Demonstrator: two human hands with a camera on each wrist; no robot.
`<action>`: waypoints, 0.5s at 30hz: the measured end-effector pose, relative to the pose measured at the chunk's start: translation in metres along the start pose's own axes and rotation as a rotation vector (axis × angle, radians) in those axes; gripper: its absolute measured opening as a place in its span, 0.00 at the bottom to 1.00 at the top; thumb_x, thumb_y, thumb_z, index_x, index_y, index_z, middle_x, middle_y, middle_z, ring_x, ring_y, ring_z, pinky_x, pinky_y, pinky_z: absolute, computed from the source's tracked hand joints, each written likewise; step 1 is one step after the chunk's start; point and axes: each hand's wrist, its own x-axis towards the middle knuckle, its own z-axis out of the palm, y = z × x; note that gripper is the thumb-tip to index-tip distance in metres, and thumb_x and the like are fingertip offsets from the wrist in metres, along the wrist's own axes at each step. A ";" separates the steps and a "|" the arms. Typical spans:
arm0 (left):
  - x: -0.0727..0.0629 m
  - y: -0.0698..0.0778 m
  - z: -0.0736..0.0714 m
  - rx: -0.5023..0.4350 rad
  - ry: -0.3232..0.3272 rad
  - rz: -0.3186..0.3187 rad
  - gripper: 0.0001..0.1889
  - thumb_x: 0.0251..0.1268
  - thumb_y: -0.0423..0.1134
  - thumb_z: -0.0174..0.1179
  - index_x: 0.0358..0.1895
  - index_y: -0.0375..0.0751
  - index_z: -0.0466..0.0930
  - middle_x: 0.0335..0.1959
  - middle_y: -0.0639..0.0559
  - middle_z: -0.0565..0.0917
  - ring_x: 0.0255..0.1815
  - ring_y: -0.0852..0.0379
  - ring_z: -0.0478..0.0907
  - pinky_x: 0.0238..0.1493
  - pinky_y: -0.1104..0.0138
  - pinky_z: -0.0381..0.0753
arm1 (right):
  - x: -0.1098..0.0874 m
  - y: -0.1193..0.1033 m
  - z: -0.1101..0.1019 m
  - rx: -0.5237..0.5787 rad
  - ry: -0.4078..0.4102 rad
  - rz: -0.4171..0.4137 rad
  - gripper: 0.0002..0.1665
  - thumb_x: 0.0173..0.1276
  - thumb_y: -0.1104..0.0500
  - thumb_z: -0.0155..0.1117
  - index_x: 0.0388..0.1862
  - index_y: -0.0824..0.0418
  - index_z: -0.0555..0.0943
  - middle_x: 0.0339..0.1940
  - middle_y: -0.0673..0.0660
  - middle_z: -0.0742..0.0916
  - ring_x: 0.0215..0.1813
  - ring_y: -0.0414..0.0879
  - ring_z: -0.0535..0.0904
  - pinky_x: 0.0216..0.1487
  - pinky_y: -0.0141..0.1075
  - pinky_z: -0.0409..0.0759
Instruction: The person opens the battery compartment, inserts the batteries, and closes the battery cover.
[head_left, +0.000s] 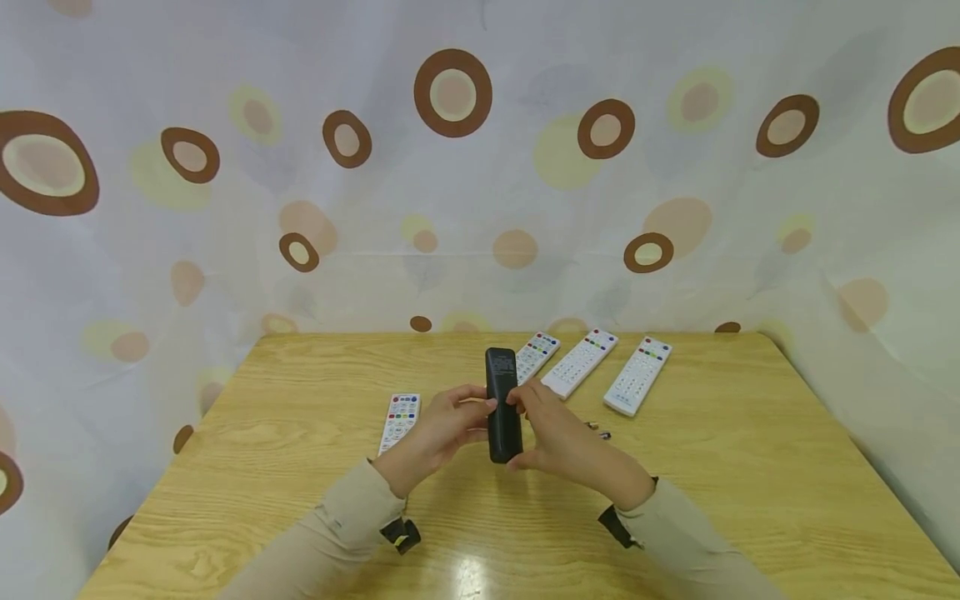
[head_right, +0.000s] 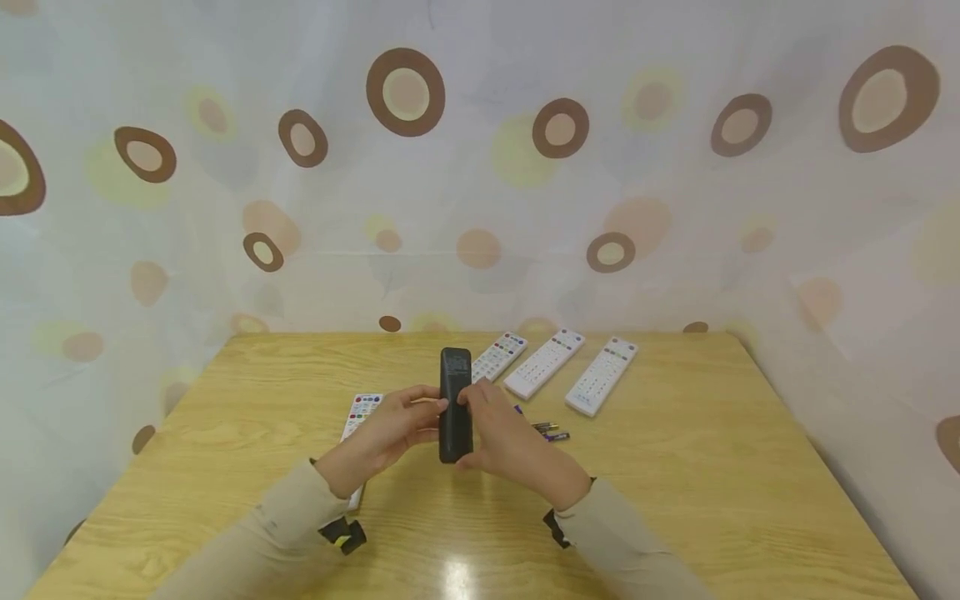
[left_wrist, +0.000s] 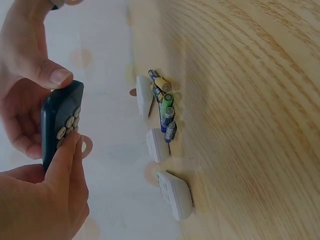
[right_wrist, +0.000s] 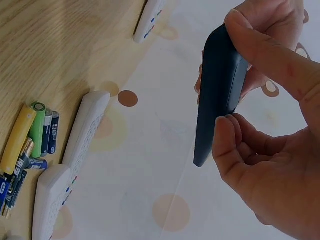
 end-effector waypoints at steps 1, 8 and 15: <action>0.000 0.000 0.000 0.005 -0.001 0.003 0.16 0.72 0.32 0.53 0.57 0.26 0.70 0.47 0.36 0.82 0.40 0.52 0.82 0.50 0.58 0.82 | 0.000 0.001 0.001 0.001 0.002 0.004 0.42 0.43 0.60 0.83 0.53 0.68 0.67 0.45 0.59 0.74 0.46 0.50 0.72 0.46 0.42 0.77; 0.000 0.000 0.000 0.017 0.009 0.009 0.16 0.72 0.32 0.53 0.57 0.27 0.71 0.45 0.37 0.83 0.41 0.52 0.83 0.50 0.57 0.82 | 0.005 0.001 0.005 0.013 0.047 0.017 0.44 0.37 0.61 0.85 0.49 0.65 0.65 0.35 0.55 0.73 0.37 0.45 0.68 0.37 0.37 0.72; 0.000 0.000 0.001 -0.003 0.047 0.005 0.16 0.71 0.32 0.54 0.57 0.27 0.71 0.43 0.39 0.83 0.40 0.53 0.82 0.47 0.60 0.83 | 0.007 -0.005 0.011 0.155 0.131 0.142 0.33 0.50 0.61 0.79 0.49 0.67 0.68 0.37 0.57 0.74 0.28 0.42 0.68 0.26 0.31 0.71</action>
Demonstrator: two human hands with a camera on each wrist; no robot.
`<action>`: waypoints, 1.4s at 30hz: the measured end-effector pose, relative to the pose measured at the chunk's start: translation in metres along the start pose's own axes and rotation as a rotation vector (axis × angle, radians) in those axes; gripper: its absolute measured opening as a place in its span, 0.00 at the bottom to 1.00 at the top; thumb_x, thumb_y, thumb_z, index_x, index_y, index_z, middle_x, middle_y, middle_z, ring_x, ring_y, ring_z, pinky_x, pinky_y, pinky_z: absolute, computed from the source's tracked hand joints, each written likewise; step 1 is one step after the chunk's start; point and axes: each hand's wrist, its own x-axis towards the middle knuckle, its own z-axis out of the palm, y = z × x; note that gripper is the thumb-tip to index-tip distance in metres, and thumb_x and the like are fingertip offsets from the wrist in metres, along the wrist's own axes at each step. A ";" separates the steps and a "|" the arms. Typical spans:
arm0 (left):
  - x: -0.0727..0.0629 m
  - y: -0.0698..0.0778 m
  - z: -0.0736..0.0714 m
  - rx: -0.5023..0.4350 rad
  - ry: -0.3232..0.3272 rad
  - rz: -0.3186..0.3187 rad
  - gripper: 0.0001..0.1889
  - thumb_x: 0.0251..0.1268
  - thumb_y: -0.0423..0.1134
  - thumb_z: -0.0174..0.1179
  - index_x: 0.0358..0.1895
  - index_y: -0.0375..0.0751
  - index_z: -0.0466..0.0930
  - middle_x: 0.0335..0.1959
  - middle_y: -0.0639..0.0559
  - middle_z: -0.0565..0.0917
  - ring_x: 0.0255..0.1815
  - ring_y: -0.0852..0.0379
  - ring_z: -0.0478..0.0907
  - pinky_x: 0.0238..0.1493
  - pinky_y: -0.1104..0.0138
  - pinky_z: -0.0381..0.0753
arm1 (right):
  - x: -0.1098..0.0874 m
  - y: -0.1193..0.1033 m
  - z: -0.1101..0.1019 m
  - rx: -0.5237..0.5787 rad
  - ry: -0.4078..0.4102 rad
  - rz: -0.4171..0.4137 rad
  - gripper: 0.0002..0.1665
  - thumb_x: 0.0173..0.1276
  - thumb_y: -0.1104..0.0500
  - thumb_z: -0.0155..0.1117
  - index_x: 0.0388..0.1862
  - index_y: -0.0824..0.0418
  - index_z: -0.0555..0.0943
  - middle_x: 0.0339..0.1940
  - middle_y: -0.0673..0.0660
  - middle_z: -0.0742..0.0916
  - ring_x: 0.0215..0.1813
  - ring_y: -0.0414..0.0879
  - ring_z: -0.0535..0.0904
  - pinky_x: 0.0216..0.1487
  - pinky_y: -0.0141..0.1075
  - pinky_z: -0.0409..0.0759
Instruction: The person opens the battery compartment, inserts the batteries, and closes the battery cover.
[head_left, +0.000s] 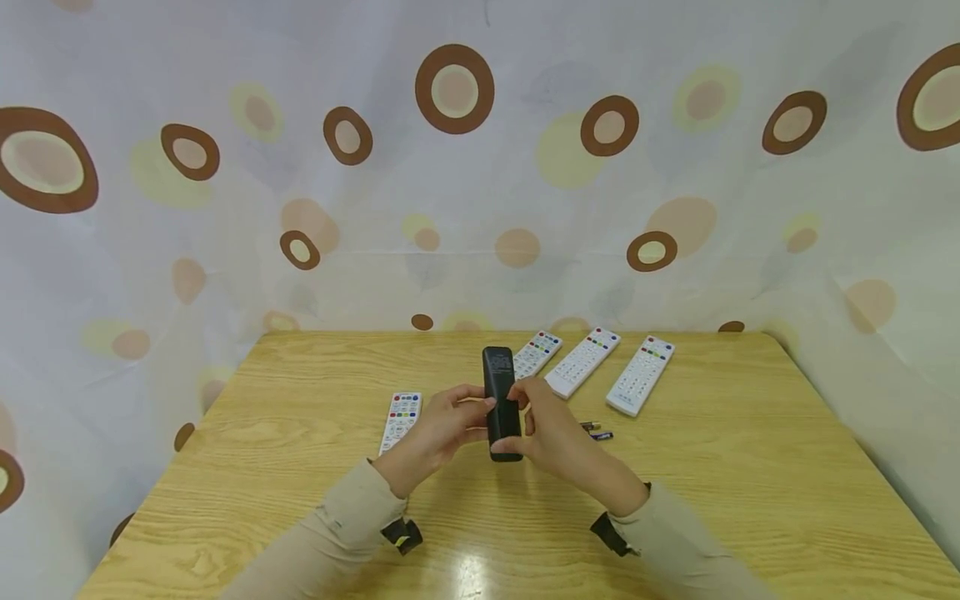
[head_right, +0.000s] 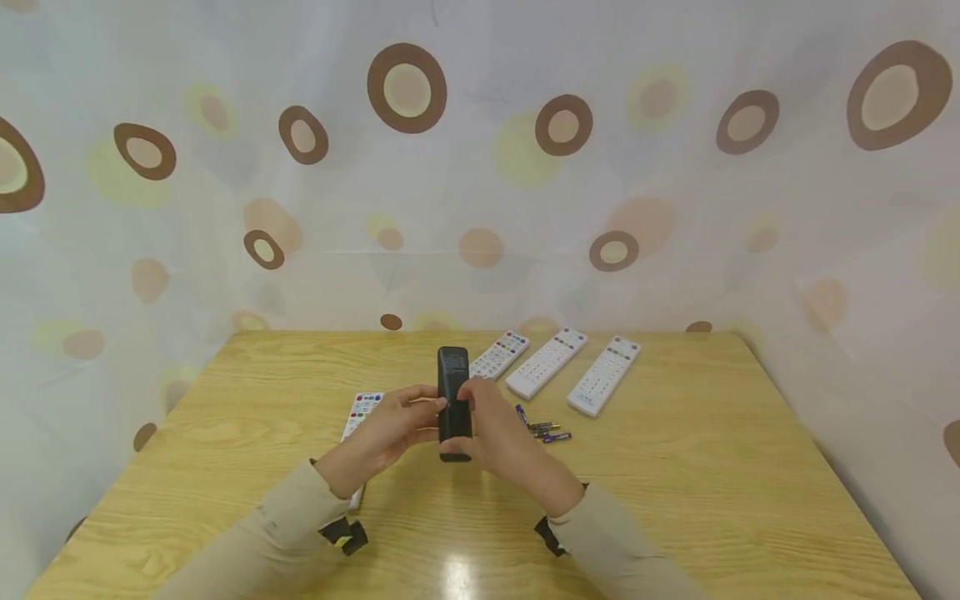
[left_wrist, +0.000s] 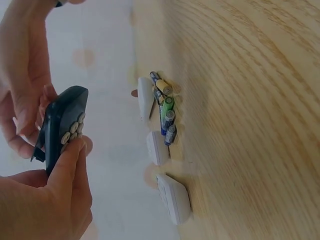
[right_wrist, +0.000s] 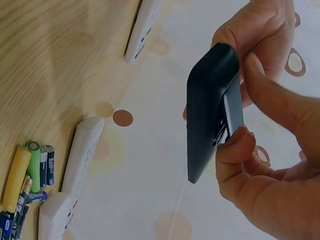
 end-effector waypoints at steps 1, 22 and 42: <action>0.000 0.000 0.001 0.002 -0.001 0.004 0.16 0.72 0.32 0.54 0.57 0.26 0.71 0.43 0.39 0.83 0.40 0.54 0.82 0.47 0.61 0.83 | 0.000 -0.001 0.001 0.028 0.022 0.022 0.30 0.53 0.62 0.77 0.48 0.67 0.69 0.37 0.58 0.75 0.26 0.42 0.68 0.24 0.30 0.71; 0.003 0.002 -0.006 -0.022 0.073 -0.015 0.17 0.72 0.33 0.54 0.60 0.30 0.69 0.51 0.36 0.80 0.45 0.53 0.81 0.50 0.61 0.82 | -0.007 0.006 -0.011 0.115 0.187 0.106 0.07 0.64 0.75 0.61 0.39 0.68 0.78 0.37 0.60 0.83 0.34 0.50 0.81 0.33 0.33 0.81; -0.003 0.012 -0.012 -0.064 0.071 0.017 0.18 0.71 0.31 0.54 0.61 0.27 0.68 0.53 0.33 0.78 0.46 0.52 0.81 0.54 0.58 0.80 | -0.015 0.044 0.014 -0.005 -0.188 0.119 0.07 0.59 0.75 0.64 0.37 0.69 0.81 0.36 0.60 0.84 0.40 0.53 0.80 0.39 0.40 0.80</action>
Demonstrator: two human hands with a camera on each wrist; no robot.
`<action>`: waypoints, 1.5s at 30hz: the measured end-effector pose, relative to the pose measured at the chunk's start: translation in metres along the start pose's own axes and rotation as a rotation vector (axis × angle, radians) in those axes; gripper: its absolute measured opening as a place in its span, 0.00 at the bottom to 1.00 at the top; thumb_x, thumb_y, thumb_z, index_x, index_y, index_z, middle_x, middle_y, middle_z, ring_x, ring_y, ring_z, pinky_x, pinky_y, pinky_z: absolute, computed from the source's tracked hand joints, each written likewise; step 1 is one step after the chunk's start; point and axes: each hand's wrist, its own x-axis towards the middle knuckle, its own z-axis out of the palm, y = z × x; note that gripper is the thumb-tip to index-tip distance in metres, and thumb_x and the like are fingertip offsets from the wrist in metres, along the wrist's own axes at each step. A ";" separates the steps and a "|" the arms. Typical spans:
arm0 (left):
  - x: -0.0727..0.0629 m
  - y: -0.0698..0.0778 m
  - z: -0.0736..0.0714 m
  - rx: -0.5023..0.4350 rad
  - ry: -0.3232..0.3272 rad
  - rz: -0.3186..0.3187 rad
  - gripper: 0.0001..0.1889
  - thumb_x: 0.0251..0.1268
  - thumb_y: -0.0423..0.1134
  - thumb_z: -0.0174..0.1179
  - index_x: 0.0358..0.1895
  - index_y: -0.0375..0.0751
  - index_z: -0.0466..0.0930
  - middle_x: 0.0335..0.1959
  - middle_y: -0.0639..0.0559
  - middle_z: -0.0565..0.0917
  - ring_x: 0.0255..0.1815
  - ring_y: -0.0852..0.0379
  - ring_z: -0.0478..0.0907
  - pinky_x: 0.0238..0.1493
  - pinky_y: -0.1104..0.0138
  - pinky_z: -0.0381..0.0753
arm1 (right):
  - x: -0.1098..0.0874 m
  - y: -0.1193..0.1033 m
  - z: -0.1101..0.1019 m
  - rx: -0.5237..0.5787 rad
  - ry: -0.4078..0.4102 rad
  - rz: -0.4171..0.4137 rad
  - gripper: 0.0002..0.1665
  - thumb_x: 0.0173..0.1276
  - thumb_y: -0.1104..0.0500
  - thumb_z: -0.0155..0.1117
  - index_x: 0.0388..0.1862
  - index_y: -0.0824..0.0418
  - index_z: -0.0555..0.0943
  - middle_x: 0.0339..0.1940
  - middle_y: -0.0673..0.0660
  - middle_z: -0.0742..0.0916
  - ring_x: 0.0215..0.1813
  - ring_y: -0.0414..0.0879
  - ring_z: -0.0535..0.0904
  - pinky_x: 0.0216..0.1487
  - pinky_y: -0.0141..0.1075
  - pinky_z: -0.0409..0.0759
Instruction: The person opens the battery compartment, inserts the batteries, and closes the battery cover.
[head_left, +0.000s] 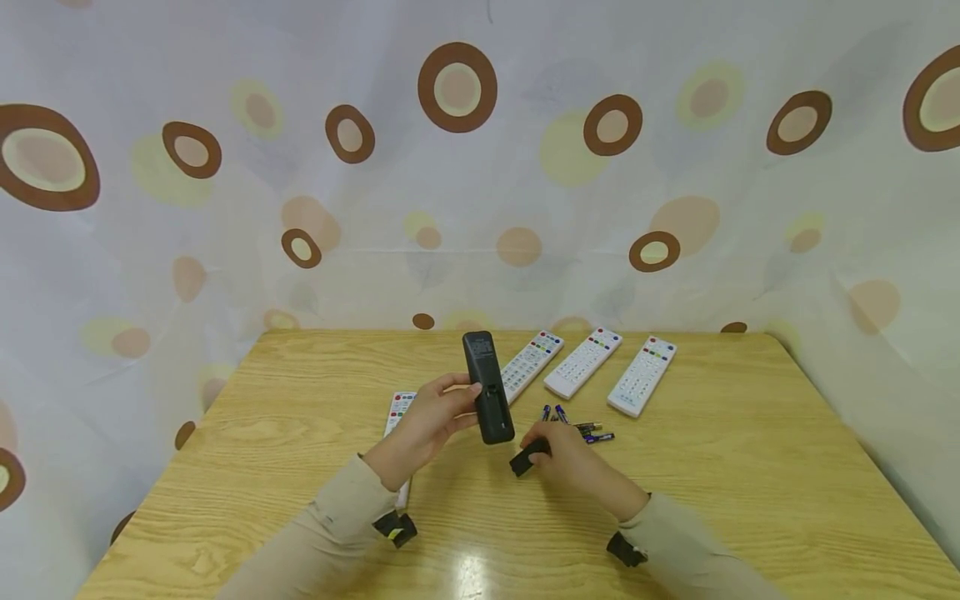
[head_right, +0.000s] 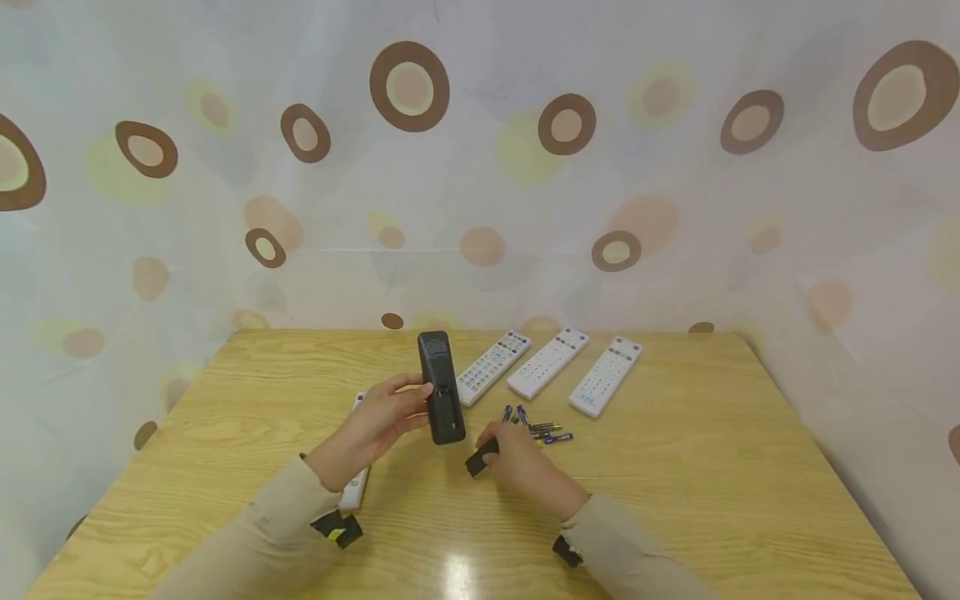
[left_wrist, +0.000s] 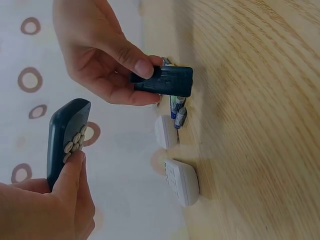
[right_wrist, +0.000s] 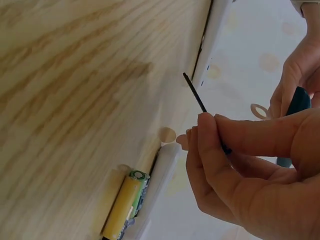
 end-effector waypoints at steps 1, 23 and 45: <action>0.000 0.000 0.000 -0.001 0.004 -0.002 0.18 0.71 0.31 0.54 0.61 0.27 0.68 0.53 0.33 0.78 0.46 0.52 0.81 0.54 0.58 0.80 | 0.001 0.000 0.001 0.002 -0.011 -0.004 0.07 0.59 0.75 0.64 0.36 0.70 0.82 0.36 0.60 0.85 0.38 0.51 0.80 0.37 0.38 0.79; -0.005 -0.001 -0.010 0.008 0.057 -0.048 0.18 0.70 0.30 0.54 0.61 0.30 0.69 0.53 0.34 0.79 0.46 0.52 0.81 0.51 0.59 0.81 | 0.014 -0.014 0.018 -0.135 -0.105 0.188 0.13 0.51 0.69 0.76 0.22 0.64 0.77 0.21 0.52 0.77 0.26 0.43 0.71 0.27 0.35 0.72; -0.005 -0.004 -0.013 -0.037 0.018 -0.035 0.17 0.71 0.29 0.53 0.60 0.30 0.69 0.55 0.33 0.77 0.46 0.52 0.81 0.52 0.60 0.81 | -0.003 0.034 -0.042 -0.225 -0.044 -0.011 0.05 0.61 0.72 0.65 0.30 0.64 0.81 0.28 0.51 0.81 0.31 0.41 0.75 0.33 0.34 0.77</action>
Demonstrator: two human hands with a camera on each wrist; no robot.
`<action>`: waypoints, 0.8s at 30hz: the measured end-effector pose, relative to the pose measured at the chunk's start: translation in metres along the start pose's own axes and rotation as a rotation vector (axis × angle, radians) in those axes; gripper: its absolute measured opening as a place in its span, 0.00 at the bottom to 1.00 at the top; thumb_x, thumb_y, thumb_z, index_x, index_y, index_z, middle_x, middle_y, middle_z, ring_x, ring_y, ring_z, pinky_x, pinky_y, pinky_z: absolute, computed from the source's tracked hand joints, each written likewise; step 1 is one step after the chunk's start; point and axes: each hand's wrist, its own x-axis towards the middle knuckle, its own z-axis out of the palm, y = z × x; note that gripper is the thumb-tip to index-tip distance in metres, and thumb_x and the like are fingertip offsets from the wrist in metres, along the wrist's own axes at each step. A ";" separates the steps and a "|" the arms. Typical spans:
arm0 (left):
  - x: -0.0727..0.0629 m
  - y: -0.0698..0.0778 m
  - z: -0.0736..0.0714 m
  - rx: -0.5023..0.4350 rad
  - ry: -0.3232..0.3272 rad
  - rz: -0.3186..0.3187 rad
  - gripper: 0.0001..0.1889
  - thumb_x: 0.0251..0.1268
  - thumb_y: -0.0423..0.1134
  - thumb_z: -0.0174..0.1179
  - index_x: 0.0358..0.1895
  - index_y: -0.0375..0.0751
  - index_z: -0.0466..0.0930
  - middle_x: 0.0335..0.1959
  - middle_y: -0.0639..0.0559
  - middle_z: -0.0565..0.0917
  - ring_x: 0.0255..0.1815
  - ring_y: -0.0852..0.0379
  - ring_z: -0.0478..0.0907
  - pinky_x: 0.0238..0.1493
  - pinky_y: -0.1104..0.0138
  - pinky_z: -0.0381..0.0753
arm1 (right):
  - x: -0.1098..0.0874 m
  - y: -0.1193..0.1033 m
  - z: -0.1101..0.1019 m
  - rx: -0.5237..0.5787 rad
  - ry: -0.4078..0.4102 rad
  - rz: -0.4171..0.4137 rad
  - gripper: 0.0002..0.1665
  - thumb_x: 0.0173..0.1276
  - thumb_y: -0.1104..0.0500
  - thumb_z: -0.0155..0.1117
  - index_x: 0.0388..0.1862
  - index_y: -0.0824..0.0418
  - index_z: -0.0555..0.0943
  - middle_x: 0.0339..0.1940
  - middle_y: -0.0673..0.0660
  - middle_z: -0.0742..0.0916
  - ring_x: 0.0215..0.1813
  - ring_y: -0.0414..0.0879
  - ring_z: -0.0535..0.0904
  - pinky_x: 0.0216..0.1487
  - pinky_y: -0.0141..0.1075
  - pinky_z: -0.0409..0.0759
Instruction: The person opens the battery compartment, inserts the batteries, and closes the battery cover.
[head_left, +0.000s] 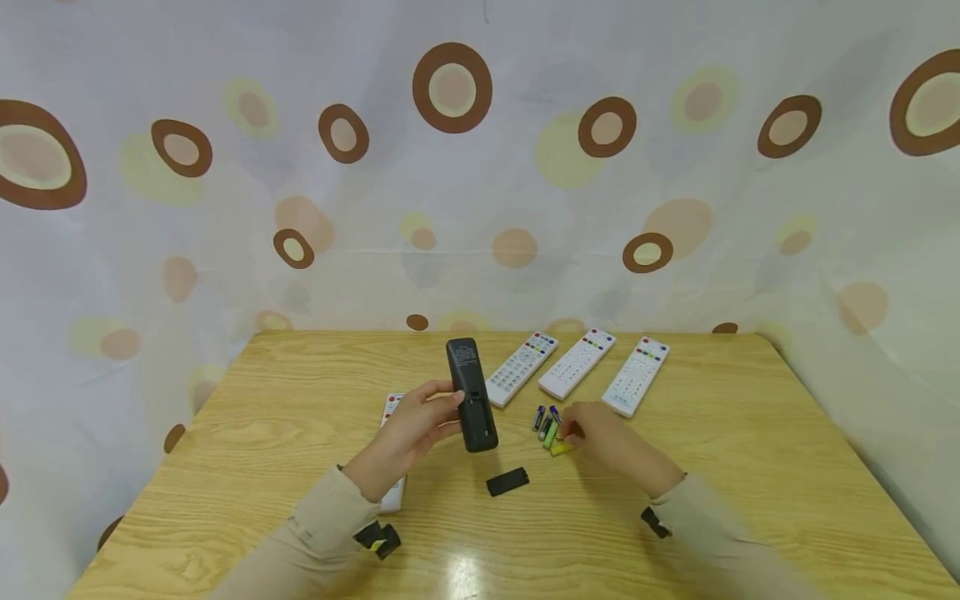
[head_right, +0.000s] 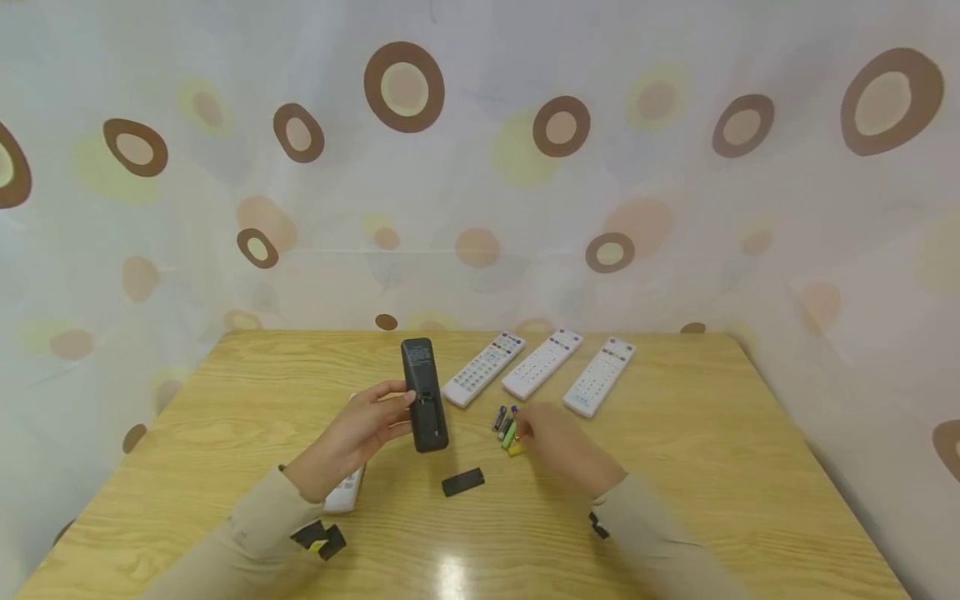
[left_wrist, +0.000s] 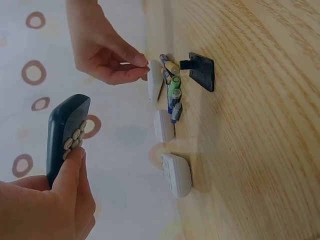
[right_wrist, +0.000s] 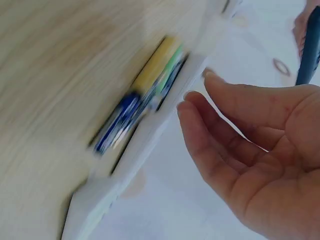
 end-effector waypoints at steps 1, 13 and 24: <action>0.000 0.000 0.000 0.000 -0.001 0.000 0.17 0.71 0.29 0.53 0.60 0.30 0.69 0.55 0.34 0.77 0.46 0.52 0.81 0.52 0.60 0.81 | -0.002 0.003 -0.002 -0.030 0.008 0.012 0.06 0.60 0.74 0.65 0.30 0.65 0.81 0.28 0.52 0.81 0.32 0.43 0.76 0.34 0.36 0.78; -0.002 -0.002 0.002 0.002 0.008 -0.016 0.18 0.71 0.29 0.53 0.61 0.30 0.69 0.56 0.33 0.76 0.47 0.51 0.80 0.53 0.59 0.81 | -0.010 0.025 0.001 -0.221 0.026 0.031 0.15 0.58 0.76 0.63 0.23 0.61 0.71 0.21 0.51 0.73 0.27 0.43 0.65 0.29 0.37 0.69; -0.004 -0.003 0.000 0.008 0.013 -0.014 0.18 0.71 0.29 0.53 0.61 0.30 0.68 0.56 0.33 0.76 0.47 0.51 0.80 0.54 0.57 0.80 | -0.010 0.040 0.003 -0.185 0.000 -0.019 0.15 0.61 0.75 0.60 0.24 0.58 0.71 0.21 0.48 0.72 0.26 0.40 0.65 0.26 0.32 0.67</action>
